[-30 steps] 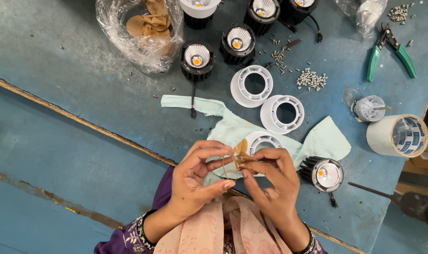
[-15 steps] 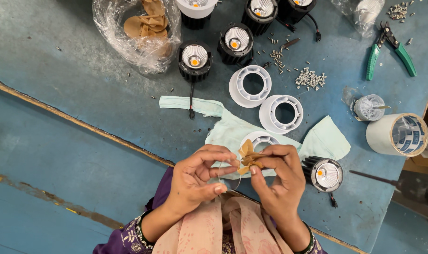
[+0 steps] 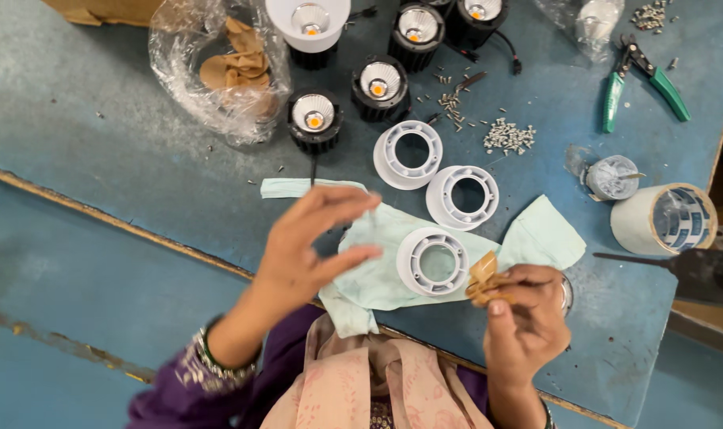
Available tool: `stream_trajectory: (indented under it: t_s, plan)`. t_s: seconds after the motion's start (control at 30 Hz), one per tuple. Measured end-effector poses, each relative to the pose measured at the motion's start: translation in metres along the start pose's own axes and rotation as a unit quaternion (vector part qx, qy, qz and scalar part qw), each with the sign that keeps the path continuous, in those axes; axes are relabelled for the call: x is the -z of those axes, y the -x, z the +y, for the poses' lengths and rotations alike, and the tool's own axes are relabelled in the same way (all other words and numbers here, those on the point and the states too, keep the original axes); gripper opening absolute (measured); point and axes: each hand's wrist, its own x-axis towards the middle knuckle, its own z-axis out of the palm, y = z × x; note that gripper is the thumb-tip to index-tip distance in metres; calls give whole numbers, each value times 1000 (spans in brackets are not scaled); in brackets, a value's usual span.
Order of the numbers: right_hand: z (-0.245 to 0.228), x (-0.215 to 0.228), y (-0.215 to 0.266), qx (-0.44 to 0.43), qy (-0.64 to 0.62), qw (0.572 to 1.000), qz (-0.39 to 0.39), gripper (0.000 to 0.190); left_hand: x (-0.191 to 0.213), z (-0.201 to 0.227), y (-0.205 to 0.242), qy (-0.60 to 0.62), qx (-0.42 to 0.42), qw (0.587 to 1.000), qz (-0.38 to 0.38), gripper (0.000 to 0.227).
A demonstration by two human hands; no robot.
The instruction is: The person assembles LED light fixtures by hand. They place small circular inserts into white plastic housings, then attach black heat-sink bodies and secure them with screws using a screwdriver.
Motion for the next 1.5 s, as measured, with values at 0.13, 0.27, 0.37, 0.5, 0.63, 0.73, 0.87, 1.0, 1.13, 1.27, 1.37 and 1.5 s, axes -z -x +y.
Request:
stream_trajectory:
  t_s: [0.13,0.27,0.37,0.5,0.63,0.73,0.87,1.0,1.13,1.27,1.37,1.5]
  plan:
    - [7,8,23,74,73,994,-22,7,-10,-8,-64,-95,-98,987,-80,49]
    - [15,17,36,96,117,988,-23,7,-31,-24,-113,-239,-138,952,-130,48]
    - [22,20,38,99,103,990,-17,8,-38,-31,-125,-276,-141,942,-131,48]
    - [27,16,37,104,50,993,-19,8,-40,-32,-129,-305,-111,932,-163,44]
    - [27,17,35,97,54,993,-31,9,-42,-30,-134,-319,-92,926,-180,45]
    - [27,17,35,91,48,994,-28,9,-42,-29,-135,-322,-80,925,-185,46]
    - [26,16,35,89,64,994,-21,10,-42,-27,-137,-335,-81,919,-193,46]
    - [26,14,36,82,39,996,-22,10,-34,-26,-134,-318,-102,926,-174,44]
    - [26,15,34,89,65,993,-30,11,-26,-25,-120,-361,-173,906,-140,33]
    - [25,16,32,89,64,993,-49,10,-26,-21,-111,-451,-210,859,-123,17]
    - [25,15,32,79,57,994,-40,10,-23,-15,-113,-418,-220,876,-99,18]
    - [27,18,32,40,43,998,-25,10,-23,4,-100,-284,-179,939,-71,32]
